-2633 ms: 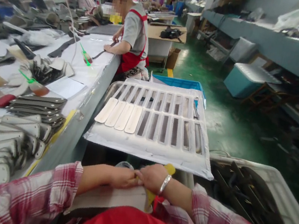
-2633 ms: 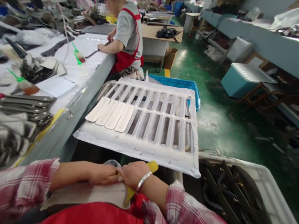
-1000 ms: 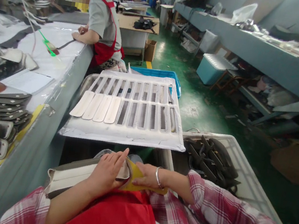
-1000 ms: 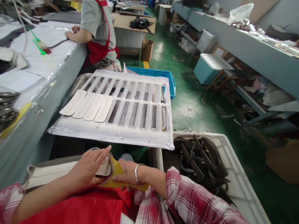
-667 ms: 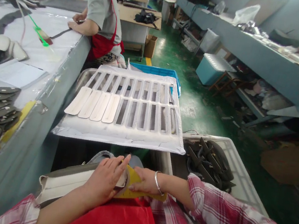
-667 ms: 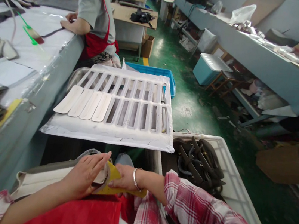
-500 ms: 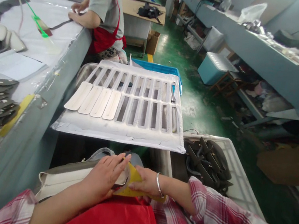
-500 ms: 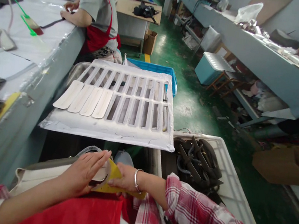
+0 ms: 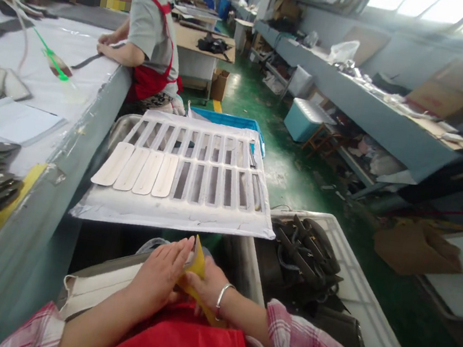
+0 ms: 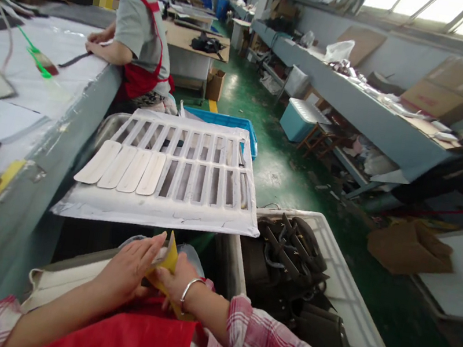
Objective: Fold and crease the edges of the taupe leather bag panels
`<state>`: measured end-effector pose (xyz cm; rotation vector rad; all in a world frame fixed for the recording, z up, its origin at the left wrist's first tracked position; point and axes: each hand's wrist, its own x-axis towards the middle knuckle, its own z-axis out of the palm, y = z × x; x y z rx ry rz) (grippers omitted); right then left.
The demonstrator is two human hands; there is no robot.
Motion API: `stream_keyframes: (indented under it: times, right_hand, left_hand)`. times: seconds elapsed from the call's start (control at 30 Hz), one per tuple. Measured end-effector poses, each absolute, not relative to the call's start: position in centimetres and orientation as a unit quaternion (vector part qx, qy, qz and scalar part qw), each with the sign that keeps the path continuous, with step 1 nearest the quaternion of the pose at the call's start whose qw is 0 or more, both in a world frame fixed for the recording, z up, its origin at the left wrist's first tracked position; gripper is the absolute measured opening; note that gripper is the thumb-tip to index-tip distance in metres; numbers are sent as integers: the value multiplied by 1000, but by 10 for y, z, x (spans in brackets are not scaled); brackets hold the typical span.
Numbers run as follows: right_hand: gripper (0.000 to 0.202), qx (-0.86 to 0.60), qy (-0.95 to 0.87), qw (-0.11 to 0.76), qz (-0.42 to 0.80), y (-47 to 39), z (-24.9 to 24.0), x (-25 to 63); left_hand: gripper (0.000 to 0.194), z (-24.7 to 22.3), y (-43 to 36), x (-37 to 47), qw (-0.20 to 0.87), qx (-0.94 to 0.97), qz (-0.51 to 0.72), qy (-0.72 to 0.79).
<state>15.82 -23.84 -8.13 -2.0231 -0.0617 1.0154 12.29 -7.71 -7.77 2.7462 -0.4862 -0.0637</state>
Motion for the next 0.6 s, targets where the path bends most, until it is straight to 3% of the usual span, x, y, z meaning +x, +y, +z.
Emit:
stream_keyframes:
  times: [0.17,0.37,0.6]
  right_hand:
    - [32,-720,9,556,415,-269,-50,155]
    - [38,-542,92,821,155,-256,-40,164]
    - [38,-561,91,822,49,-207,-67,180]
  left_hand:
    - [93,-70,-68,109,150,975,-41,-159]
    - [79,-69,-72,95,96,987,-46,-120]
    - [69,-77,-85,93,65,992,8,-111]
